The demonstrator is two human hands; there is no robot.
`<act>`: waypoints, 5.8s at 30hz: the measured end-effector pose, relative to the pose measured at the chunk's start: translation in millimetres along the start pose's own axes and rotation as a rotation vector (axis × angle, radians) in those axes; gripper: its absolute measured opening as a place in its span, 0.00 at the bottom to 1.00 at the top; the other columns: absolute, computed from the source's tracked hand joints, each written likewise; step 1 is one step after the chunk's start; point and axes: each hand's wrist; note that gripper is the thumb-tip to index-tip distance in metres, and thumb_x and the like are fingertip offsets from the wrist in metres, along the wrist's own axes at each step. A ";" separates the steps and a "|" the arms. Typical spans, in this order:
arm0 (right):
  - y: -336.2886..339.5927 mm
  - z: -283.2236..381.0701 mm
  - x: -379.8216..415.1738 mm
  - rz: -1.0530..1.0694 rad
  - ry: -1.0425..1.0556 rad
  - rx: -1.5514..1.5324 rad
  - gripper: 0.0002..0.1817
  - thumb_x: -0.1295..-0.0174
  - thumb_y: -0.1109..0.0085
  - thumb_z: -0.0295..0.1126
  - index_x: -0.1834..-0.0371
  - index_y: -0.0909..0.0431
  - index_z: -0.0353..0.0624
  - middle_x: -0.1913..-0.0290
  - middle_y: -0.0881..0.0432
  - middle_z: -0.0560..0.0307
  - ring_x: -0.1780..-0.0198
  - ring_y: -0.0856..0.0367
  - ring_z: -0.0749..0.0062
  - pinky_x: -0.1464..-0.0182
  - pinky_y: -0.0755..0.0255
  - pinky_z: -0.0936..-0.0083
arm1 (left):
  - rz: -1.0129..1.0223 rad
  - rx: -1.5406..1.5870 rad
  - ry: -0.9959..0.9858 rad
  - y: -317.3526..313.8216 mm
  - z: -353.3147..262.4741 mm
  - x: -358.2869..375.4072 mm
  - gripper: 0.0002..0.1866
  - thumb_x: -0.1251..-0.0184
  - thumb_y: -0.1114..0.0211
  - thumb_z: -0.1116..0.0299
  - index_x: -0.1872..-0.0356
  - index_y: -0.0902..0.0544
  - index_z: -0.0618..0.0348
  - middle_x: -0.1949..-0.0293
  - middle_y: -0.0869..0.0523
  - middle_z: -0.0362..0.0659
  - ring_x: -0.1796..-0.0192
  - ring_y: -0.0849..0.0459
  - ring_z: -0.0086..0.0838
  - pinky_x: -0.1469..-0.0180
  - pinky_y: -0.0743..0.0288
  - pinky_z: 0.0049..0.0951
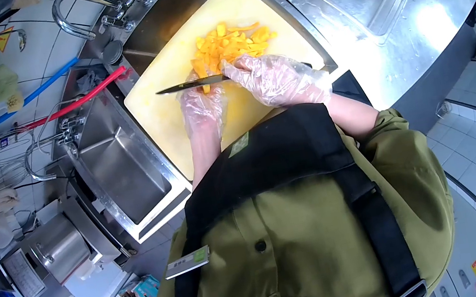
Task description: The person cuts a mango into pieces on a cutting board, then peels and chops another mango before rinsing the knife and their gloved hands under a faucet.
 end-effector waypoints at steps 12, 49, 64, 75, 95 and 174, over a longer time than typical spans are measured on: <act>-26.2 -31.7 -4.7 -0.070 -0.005 0.254 0.22 0.49 0.52 0.25 0.46 0.33 0.42 0.59 0.25 0.51 0.69 0.22 0.58 0.66 0.27 0.70 | -0.079 -0.102 0.124 -11.2 4.9 35.4 0.18 0.43 0.42 0.65 0.50 0.27 0.55 0.72 0.24 0.34 0.70 0.28 0.20 0.62 0.33 0.25; -34.7 -24.8 -1.0 0.098 0.125 0.258 0.23 0.47 0.57 0.28 0.44 0.36 0.40 0.50 0.26 0.46 0.63 0.21 0.59 0.62 0.26 0.69 | 0.060 -0.421 -0.095 26.6 5.8 15.5 0.19 0.41 0.49 0.78 0.46 0.32 0.66 0.63 0.24 0.40 0.66 0.25 0.21 0.66 0.31 0.19; -42.3 8.4 9.8 0.085 -0.008 0.068 0.24 0.47 0.54 0.27 0.44 0.35 0.38 0.51 0.27 0.46 0.61 0.22 0.58 0.59 0.26 0.71 | -0.157 0.558 0.351 30.1 6.7 -1.5 0.08 0.35 0.55 0.75 0.58 0.31 0.66 0.64 0.27 0.45 0.65 0.30 0.29 0.64 0.31 0.25; -58.2 8.2 5.8 0.026 -0.225 -0.027 0.23 0.42 0.57 0.30 0.41 0.38 0.40 0.47 0.30 0.43 0.54 0.25 0.54 0.51 0.31 0.68 | 0.135 -0.462 0.104 34.0 21.4 10.3 0.16 0.37 0.53 0.77 0.48 0.33 0.69 0.59 0.25 0.47 0.59 0.26 0.31 0.58 0.29 0.29; -73.2 -0.7 16.2 -0.081 -0.138 -0.200 0.21 0.46 0.50 0.27 0.46 0.32 0.40 0.56 0.24 0.40 0.60 0.24 0.49 0.58 0.28 0.65 | 0.088 -0.165 -0.082 35.1 13.9 -15.1 0.20 0.32 0.54 0.64 0.44 0.35 0.63 0.52 0.27 0.45 0.52 0.27 0.30 0.47 0.31 0.29; -59.9 -30.4 -9.5 0.280 -0.472 -0.685 0.18 0.38 0.53 0.42 0.55 0.24 0.41 0.77 0.24 0.57 0.77 0.27 0.70 0.72 0.32 0.73 | 0.329 -0.030 0.348 34.4 -22.9 -7.9 0.35 0.61 0.48 0.85 0.43 0.43 0.70 0.46 0.32 0.59 0.42 0.32 0.51 0.40 0.36 0.43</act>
Point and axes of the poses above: each hand's wrist, its own x-axis away from the middle knuckle, its own y-axis out of the back of the hand, z = x × y
